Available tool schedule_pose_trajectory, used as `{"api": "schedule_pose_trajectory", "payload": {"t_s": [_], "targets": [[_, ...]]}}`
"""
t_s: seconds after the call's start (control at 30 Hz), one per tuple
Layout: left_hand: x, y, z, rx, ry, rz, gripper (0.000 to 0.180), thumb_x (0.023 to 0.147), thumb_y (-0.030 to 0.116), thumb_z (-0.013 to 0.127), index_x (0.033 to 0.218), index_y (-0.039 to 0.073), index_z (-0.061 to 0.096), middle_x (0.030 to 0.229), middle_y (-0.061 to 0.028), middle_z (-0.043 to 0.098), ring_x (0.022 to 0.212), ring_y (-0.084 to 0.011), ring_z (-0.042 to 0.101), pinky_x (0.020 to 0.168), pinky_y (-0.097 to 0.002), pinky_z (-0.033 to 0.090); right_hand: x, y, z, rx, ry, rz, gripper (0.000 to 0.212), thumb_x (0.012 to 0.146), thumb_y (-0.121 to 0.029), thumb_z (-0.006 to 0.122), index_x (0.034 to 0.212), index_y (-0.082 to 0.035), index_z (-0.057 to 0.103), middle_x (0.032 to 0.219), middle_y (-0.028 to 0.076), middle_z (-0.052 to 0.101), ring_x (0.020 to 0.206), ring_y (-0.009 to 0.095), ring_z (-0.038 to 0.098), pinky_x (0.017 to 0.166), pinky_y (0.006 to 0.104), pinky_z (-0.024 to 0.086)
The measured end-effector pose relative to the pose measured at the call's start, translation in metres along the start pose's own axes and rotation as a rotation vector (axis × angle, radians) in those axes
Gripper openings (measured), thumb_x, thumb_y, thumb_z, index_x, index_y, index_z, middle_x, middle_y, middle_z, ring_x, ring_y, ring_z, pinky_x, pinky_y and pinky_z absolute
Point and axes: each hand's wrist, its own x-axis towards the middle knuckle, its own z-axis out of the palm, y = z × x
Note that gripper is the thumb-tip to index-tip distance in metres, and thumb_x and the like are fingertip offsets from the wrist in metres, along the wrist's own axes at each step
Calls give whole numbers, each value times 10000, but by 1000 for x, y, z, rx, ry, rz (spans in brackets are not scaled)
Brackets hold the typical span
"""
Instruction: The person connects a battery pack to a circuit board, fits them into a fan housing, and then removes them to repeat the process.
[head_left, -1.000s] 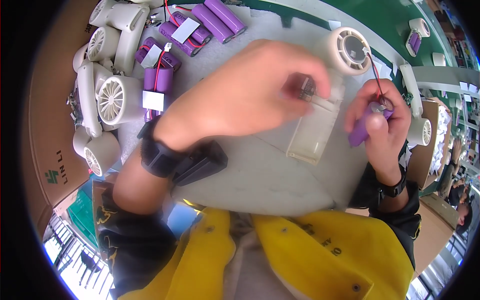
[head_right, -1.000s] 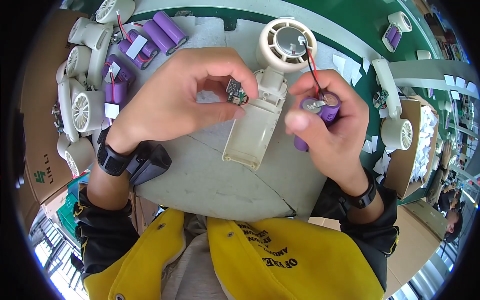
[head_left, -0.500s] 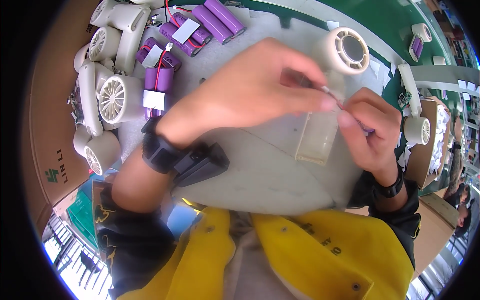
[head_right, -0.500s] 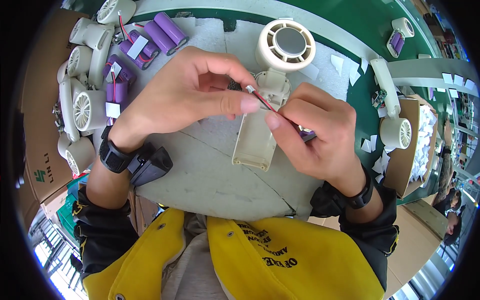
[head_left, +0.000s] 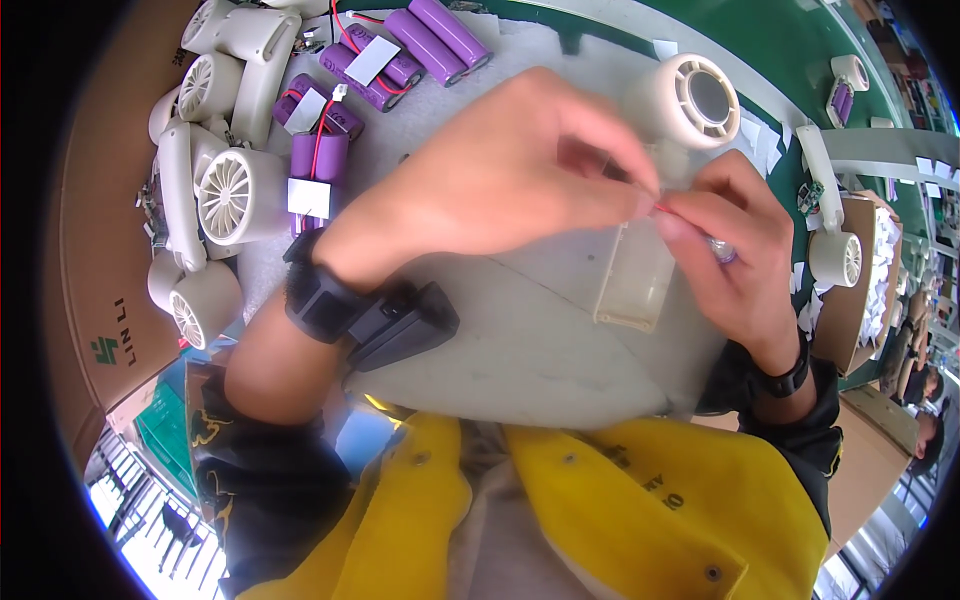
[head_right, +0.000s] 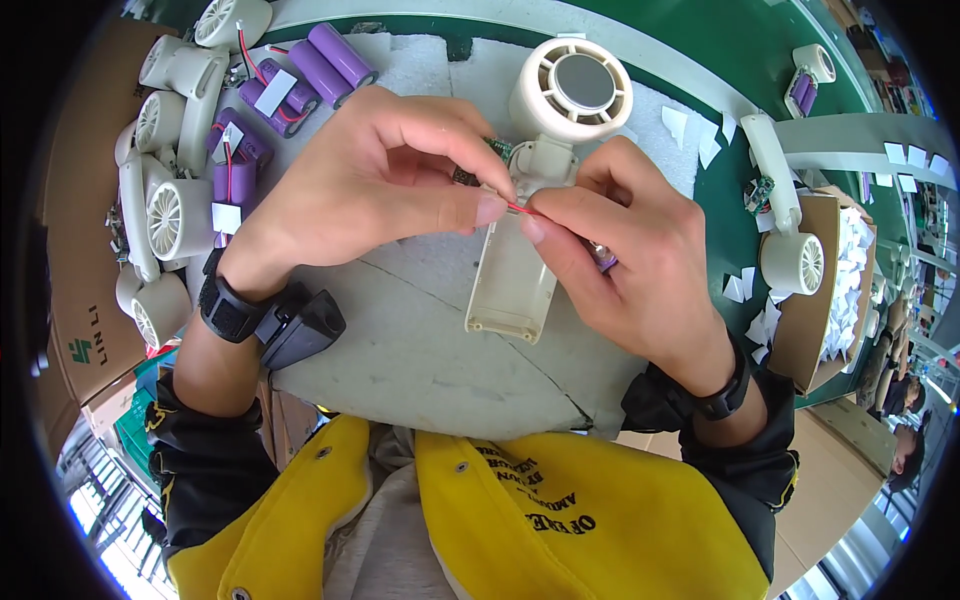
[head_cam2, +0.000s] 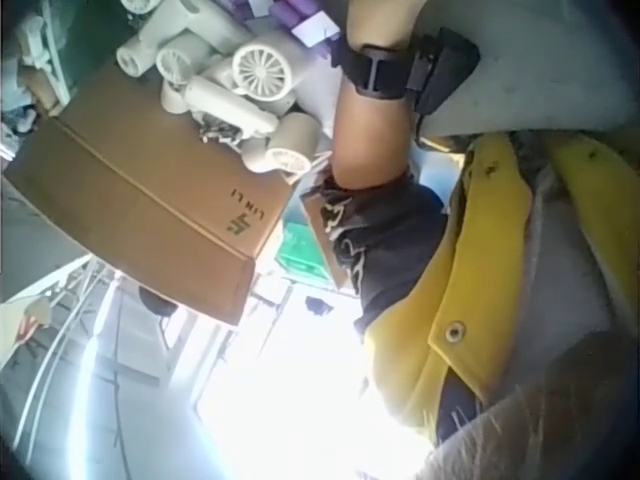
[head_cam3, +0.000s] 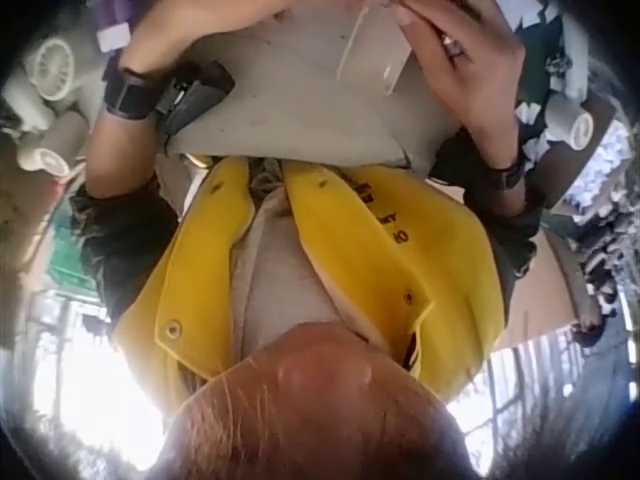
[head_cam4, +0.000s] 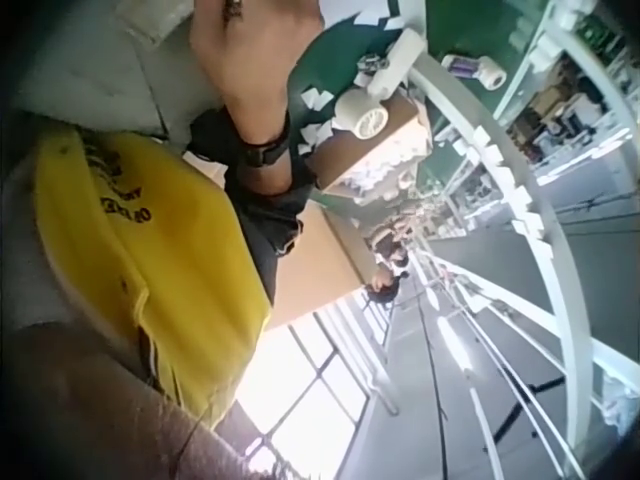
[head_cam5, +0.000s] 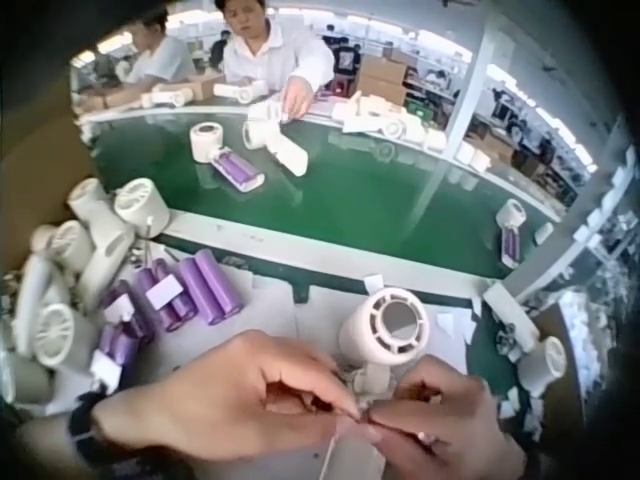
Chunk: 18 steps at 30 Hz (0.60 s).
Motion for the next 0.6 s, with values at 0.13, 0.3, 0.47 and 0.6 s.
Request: {"api": "schedule_pose_trajectory", "payload": {"t_s": [0.13,0.3,0.47,0.6], "targets": [[-1,-4,-1,89,-38,119,210,838,-77,691,1038,-15,714,996,-56,656,836,-111,620,759,-249,514,-2,-3,1,-22,15,21,137,782,-54,778,902,-33,717,771,54,520,532,139,496,462,267,388],[0,-3,0,-18,-63,32,310,829,-92,688,1126,-1,681,1004,-38,651,854,-101,620,781,-239,518,-3,-1,-4,-82,-19,-12,136,773,-40,771,897,-29,715,786,55,510,567,142,516,478,262,392],[0,2,-1,-104,-41,-8,350,824,-101,680,1155,7,642,1010,-23,645,872,-90,622,802,-229,522,-4,-1,-11,-155,-86,-72,150,760,1,747,906,-7,717,806,76,513,605,163,526,515,265,394],[1,0,-2,-105,-33,4,341,819,-109,674,1134,10,621,1024,-21,640,880,-88,625,810,-227,523,-3,0,-12,-180,-98,-106,148,744,-1,752,887,-9,716,792,75,511,576,169,526,495,274,395]]}}
